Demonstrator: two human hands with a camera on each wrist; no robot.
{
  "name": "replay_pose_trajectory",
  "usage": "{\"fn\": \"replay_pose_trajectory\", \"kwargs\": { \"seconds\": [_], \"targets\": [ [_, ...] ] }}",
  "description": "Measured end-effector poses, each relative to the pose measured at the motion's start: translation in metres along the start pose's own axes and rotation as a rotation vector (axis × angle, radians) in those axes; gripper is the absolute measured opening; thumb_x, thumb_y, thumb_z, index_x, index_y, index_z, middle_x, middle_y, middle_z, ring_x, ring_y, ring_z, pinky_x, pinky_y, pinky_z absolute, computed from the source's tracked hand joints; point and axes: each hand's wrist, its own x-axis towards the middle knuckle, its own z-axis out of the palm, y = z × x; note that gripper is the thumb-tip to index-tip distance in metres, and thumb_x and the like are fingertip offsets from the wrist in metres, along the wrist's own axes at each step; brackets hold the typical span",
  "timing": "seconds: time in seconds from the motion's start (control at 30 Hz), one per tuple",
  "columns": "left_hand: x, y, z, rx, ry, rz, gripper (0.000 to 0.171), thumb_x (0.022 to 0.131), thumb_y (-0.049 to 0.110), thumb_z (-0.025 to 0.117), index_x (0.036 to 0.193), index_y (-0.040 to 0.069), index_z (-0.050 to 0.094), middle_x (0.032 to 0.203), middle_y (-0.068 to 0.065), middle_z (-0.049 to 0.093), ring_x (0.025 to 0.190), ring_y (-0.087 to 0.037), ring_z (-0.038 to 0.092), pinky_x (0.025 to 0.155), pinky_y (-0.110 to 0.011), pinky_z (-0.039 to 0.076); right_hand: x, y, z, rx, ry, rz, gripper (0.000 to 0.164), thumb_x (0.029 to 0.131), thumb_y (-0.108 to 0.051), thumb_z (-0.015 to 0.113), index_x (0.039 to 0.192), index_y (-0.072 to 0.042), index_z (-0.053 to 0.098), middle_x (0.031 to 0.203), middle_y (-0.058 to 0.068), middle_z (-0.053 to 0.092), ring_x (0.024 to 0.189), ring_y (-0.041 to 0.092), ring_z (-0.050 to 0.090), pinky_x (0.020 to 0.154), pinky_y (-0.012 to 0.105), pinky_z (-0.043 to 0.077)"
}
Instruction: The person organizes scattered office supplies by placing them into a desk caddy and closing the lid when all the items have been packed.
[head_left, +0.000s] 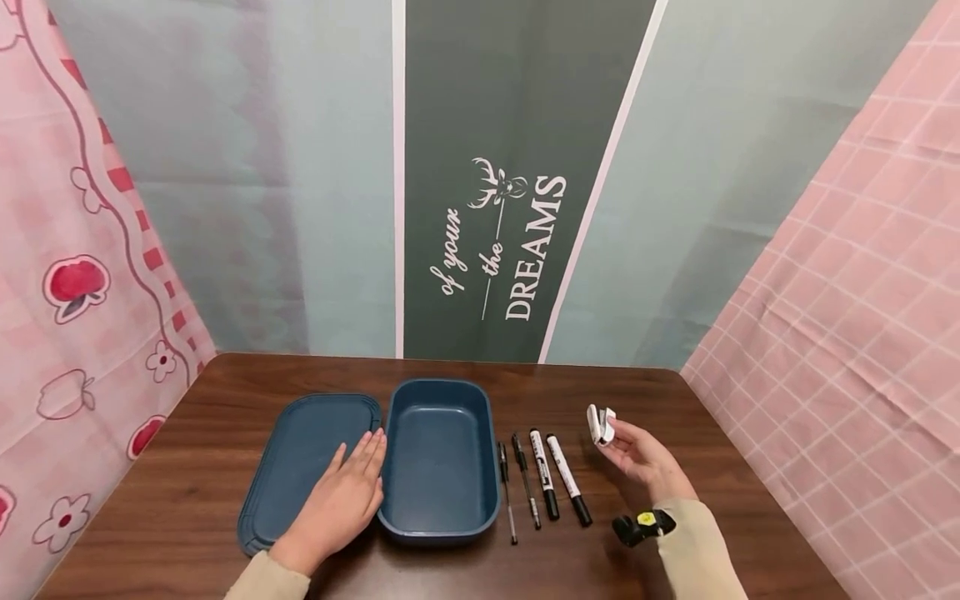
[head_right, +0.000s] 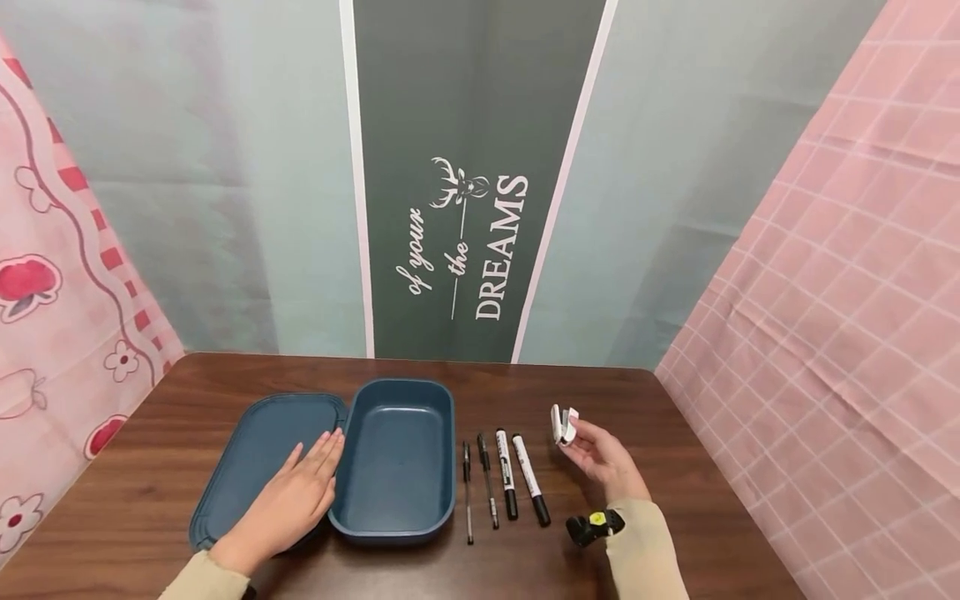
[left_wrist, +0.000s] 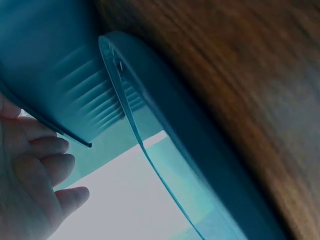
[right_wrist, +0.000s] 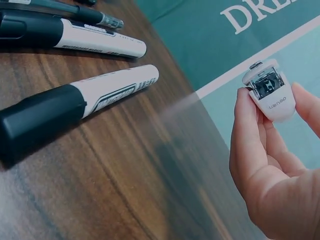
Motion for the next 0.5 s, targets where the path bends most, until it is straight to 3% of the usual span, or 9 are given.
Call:
{"fn": "replay_pose_trajectory", "kwargs": {
  "seconds": [0.23,0.37,0.5],
  "targets": [
    [-0.001,0.001,-0.002,-0.013,-0.039,-0.014,0.050,0.093,0.015,0.054,0.137,-0.008,0.044,0.145,-0.019,0.038,0.134,-0.031,0.035,0.106,-0.055,0.028,0.003,-0.001,0.005,-0.010,0.028,-0.017,0.024,0.098,-0.008,0.048,0.083,-0.005,0.066,0.085,0.009,0.065,0.080,0.017,0.066,0.078,0.031,0.054],
    [0.001,0.000,-0.002,-0.013,-0.028,-0.011,0.051,0.093,0.015,0.055,0.137,-0.007,0.044,0.145,-0.019,0.039,0.134,-0.031,0.036,0.105,-0.055,0.028,0.009,-0.004,0.021,-0.020,0.007,-0.032,0.024,0.098,-0.006,0.048,0.083,-0.005,0.067,0.085,0.009,0.065,0.080,0.017,0.065,0.078,0.031,0.054],
    [0.001,0.001,-0.001,-0.009,-0.005,-0.004,0.050,0.092,0.014,0.056,0.136,-0.008,0.045,0.144,-0.019,0.040,0.133,-0.031,0.037,0.105,-0.055,0.029,0.019,-0.008,0.047,-0.185,-0.065,-0.087,0.028,0.098,-0.002,0.044,0.083,-0.006,0.068,0.084,0.007,0.067,0.080,0.015,0.066,0.079,0.030,0.054]
  ]
}}
